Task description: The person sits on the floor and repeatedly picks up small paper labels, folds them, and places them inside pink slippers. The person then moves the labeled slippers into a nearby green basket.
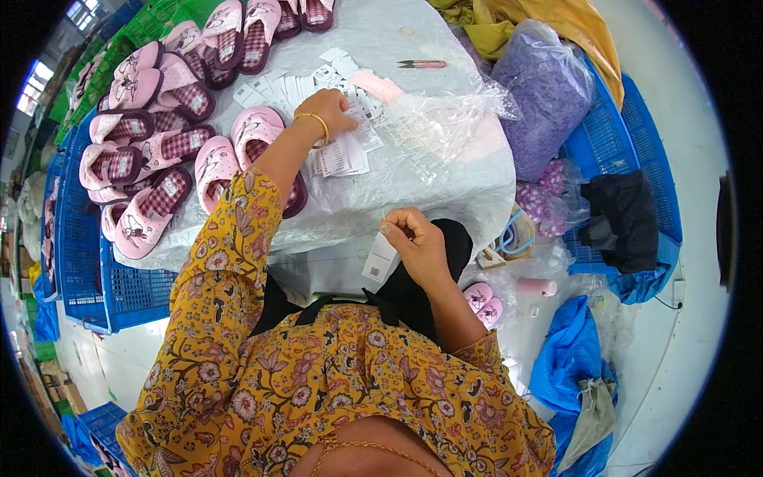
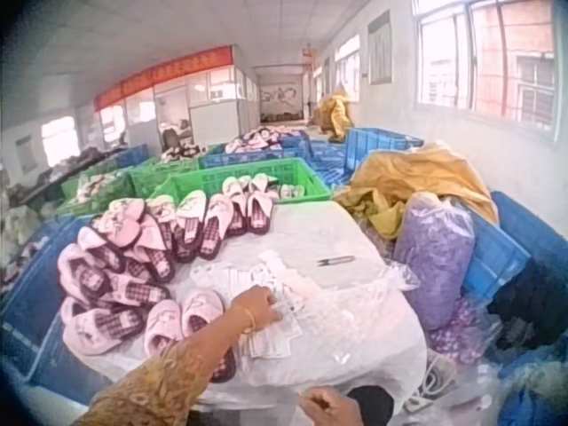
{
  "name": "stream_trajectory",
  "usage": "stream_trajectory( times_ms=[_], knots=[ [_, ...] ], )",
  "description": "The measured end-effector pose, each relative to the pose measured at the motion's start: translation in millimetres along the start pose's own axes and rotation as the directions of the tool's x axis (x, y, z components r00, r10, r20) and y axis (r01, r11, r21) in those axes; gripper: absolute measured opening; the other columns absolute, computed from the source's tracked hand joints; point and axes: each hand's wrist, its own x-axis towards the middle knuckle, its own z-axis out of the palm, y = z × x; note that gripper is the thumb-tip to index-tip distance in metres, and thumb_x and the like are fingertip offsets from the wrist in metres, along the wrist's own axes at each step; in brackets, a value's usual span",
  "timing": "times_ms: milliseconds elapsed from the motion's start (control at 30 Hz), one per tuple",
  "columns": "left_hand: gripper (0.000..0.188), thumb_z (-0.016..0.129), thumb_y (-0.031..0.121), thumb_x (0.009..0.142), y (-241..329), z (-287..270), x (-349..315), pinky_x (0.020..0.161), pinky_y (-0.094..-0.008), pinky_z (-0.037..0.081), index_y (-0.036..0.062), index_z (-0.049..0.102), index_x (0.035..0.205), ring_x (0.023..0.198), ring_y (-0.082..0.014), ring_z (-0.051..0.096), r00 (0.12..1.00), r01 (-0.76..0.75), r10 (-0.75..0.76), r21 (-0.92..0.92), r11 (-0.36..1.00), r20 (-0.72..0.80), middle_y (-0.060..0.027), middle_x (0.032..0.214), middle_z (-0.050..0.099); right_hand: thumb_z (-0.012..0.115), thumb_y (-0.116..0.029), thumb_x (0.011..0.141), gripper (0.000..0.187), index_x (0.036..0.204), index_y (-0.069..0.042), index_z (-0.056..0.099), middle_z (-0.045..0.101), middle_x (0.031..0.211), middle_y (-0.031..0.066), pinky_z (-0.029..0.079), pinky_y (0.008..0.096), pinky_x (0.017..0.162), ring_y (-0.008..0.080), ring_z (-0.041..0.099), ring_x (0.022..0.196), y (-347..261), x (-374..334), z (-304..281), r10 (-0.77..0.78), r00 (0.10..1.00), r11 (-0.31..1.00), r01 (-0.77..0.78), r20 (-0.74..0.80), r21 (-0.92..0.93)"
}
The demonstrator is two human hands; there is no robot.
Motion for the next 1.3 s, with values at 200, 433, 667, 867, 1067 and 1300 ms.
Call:
stream_trajectory(
  times_ms=[200, 433, 667, 867, 1067, 1300],
  knots=[
    [0.033, 0.078, 0.024, 0.074, -16, -11, 9, 0.073, -0.029, 0.051, 0.0038, 0.069, 0.098, 0.078, -0.017, 0.065, 0.999, -0.002, 0.011, -0.165, 0.986, 0.052, -0.0077, 0.09, 0.069, 0.068, -0.01, 0.091, 0.01, 0.097, -0.002, 0.065, 0.063, 0.08, 0.0005, 0.046, 0.0224, 0.066, 0.0048, 0.054, 0.072, -4, -1, 0, -0.023, 0.999, 1.0, 0.022, -0.024, -0.009],
    [0.024, 0.073, 0.011, 0.082, -28, -37, -43, 0.068, -0.0249, 0.05, -0.0015, 0.067, 0.101, 0.073, -0.0099, 0.06, 0.98, -0.197, 0.161, -0.649, 0.735, -0.115, -0.003, 0.085, 0.067, 0.068, -0.009, 0.091, 0.011, 0.099, -0.002, 0.064, 0.064, 0.084, -0.0006, 0.046, 0.0217, 0.068, 0.0049, 0.054, 0.074, -13, 1, -3, -0.016, 0.995, 0.998, 0.023, -0.101, 0.066],
    [0.012, 0.062, 0.0, 0.088, -27, -40, -125, 0.079, -0.0227, 0.045, 0.005, 0.067, 0.098, 0.086, -0.0083, 0.056, 0.905, -0.16, 0.425, -0.895, 0.416, 0.035, 0.001, 0.095, 0.062, 0.068, -0.009, 0.091, 0.013, 0.099, -0.001, 0.063, 0.061, 0.084, -0.0028, 0.044, 0.0204, 0.068, 0.0042, 0.053, 0.076, -40, 21, -13, -0.017, 0.996, 0.99, 0.029, -0.091, 0.135],
    [0.019, 0.058, -0.009, 0.085, -21, -15, -154, 0.091, -0.0248, 0.042, 0.0081, 0.066, 0.089, 0.101, -0.0134, 0.055, 0.823, -0.245, 0.567, -0.916, 0.318, -0.024, -0.004, 0.11, 0.057, 0.068, -0.01, 0.091, 0.026, 0.114, 0.001, 0.06, 0.061, 0.088, -0.0009, 0.044, 0.0216, 0.07, 0.0056, 0.054, 0.078, -63, 18, 13, 0.082, 0.963, 0.919, -0.173, 0.258, 0.354],
    [0.018, 0.063, 0.0, 0.086, -23, -2, -158, 0.084, -0.0235, 0.043, 0.0077, 0.065, 0.102, 0.095, -0.01, 0.054, 0.814, -0.202, 0.581, -0.936, 0.288, 0.003, -0.0012, 0.106, 0.057, 0.07, -0.016, 0.088, 0.022, 0.104, -0.002, 0.068, 0.06, 0.083, -0.0027, 0.036, 0.021, 0.064, 0.005, 0.046, 0.07, -46, 15, 23, 0.198, 0.911, 0.908, -0.31, 0.363, 0.283],
    [0.023, 0.067, 0.008, 0.089, -16, 24, -186, 0.07, -0.0198, 0.043, 0.003, 0.063, 0.111, 0.08, -0.0031, 0.052, 0.942, -0.113, 0.334, -0.961, 0.251, -0.023, 0.0033, 0.091, 0.06, 0.071, -0.011, 0.086, 0.018, 0.1, -0.001, 0.066, 0.059, 0.081, -0.003, 0.036, 0.0209, 0.062, 0.005, 0.047, 0.069, -40, 14, 26, 0.219, 0.948, 0.883, -0.293, 0.229, 0.366]
  ],
)
